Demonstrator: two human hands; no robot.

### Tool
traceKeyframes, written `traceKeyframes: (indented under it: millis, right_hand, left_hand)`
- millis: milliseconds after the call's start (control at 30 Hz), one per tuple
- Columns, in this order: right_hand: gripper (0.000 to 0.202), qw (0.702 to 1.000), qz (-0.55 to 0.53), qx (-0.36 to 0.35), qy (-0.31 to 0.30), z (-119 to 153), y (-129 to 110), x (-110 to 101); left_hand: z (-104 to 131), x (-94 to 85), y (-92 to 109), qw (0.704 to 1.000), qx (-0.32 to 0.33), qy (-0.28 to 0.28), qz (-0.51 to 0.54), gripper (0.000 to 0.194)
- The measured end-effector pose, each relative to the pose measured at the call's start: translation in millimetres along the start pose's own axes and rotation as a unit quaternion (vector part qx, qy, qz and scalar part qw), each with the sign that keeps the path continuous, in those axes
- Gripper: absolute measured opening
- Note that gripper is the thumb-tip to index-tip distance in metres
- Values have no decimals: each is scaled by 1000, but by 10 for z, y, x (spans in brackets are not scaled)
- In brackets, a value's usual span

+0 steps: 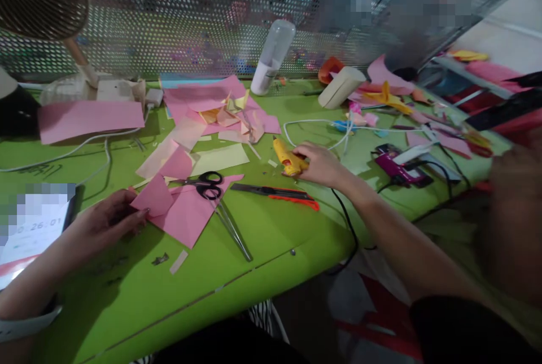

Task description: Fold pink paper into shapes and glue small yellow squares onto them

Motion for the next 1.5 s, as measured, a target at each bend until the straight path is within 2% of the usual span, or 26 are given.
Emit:
traceKeyframes:
  millis: [167, 300, 400, 467, 633, 733, 867, 1000, 1100, 1200, 1300, 1367, 1433, 1500]
  right_hand:
    - [34, 998, -23, 15, -57, 9, 50, 10]
    - [41, 992, -56, 18, -108, -38, -23, -155]
    - [33, 994, -79, 35, -68, -189, -90, -318]
    - [25, 996, -81, 33, -36, -323, -164, -346]
    - [20, 993, -81, -61, -64, -579, -561, -128]
    - [22, 986, -92, -114, -79, -621, -847, -38]
    - [21, 974, -94, -176, -112, -619, -1221, 37]
    - [16, 963, -120, -190, -146, -670, -1554, 164]
    - [14, 964, -89, -183, -173, -750, -1701, 274]
    - [12, 976, -80, -157, -126, -867, -1633, 208]
    - [12, 990, -95, -90, -44, -949, -1346, -2]
    - [12, 994, -98, -51, -17, -924, -1142, -143]
    - [13, 995, -89, -35, -19, -814, -1001, -259]
    - [14, 996, -55, -41, -58, -622, -928, -327]
  left_hand:
    - [4, 7, 12, 999, -27, -25, 0, 22]
    - [11, 4, -14, 999, -35, -32, -4, 23]
    - [10, 7, -22, 999, -36, -31, 9, 23]
    - [15, 6, -1, 999, -35, -23, 22, 22]
    - [60, -14, 112, 998, -34, 2, 55, 21]
    - [78, -41, 154, 995, -26, 22, 89, 20]
    - [82, -38, 142, 994, -9, 16, 104, 16]
    - [84, -31, 113, 994, -10, 15, 103, 17]
    - [95, -33, 133, 995, -7, 12, 100, 17]
    - [110, -50, 161, 996, 0, 14, 93, 17]
    - [118, -47, 168, 996, 1, 8, 87, 18]
    - [115, -37, 155, 996, -1, 4, 86, 19]
    - [104, -23, 133, 996, -4, -3, 87, 19]
    - [89, -12, 110, 996, -9, -6, 89, 19]
Point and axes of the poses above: each hand's wrist, its own z-axis away from the middle knuckle, its own x-axis out of the palm, y = z × x, the point moved 6 cm from there along -z, towards the middle knuckle, and after that the axes turned 6 degrees about -x, right-handed, at the moved point
